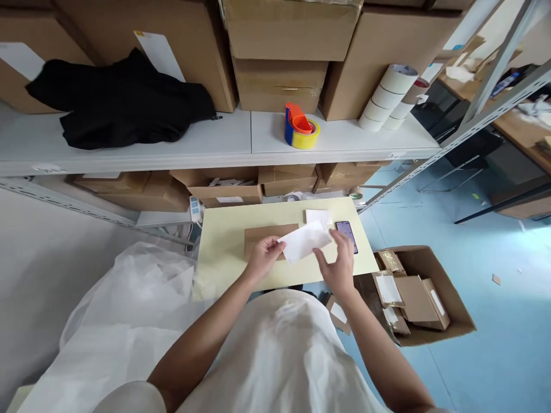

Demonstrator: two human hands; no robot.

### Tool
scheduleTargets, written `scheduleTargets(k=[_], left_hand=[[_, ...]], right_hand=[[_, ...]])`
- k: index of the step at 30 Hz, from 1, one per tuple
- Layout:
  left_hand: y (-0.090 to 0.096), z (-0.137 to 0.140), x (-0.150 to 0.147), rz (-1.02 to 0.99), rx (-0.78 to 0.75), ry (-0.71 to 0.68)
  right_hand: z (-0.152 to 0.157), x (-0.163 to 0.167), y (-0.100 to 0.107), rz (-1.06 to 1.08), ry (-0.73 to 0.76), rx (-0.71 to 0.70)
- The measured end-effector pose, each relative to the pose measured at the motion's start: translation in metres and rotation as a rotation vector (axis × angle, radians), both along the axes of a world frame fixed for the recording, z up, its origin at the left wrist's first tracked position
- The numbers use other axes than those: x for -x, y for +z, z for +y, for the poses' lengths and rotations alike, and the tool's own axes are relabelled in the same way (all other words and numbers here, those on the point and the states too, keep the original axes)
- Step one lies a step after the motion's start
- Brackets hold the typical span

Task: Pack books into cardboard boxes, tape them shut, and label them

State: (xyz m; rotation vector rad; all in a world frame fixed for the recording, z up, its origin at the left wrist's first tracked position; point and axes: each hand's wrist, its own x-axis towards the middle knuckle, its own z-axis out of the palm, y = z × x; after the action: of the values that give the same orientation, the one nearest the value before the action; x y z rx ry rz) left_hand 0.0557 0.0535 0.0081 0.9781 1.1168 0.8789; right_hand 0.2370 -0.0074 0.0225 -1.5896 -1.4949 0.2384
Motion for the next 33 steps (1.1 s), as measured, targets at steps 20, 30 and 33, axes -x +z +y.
scheduleTargets(k=[20, 30, 33], left_hand=[[0.005, -0.073, 0.03, -0.431, 0.174, -0.132], [-0.002, -0.079, 0.03, -0.26, -0.062, -0.163], [-0.003, -0.078, 0.031, -0.149, -0.204, -0.187]], right_hand=[[-0.057, 0.068, 0.012, -0.089, 0.192, 0.073], [-0.06, 0.067, 0.017, 0.08, 0.233, 0.153], [-0.06, 0.068, 0.019, 0.207, 0.239, 0.213]])
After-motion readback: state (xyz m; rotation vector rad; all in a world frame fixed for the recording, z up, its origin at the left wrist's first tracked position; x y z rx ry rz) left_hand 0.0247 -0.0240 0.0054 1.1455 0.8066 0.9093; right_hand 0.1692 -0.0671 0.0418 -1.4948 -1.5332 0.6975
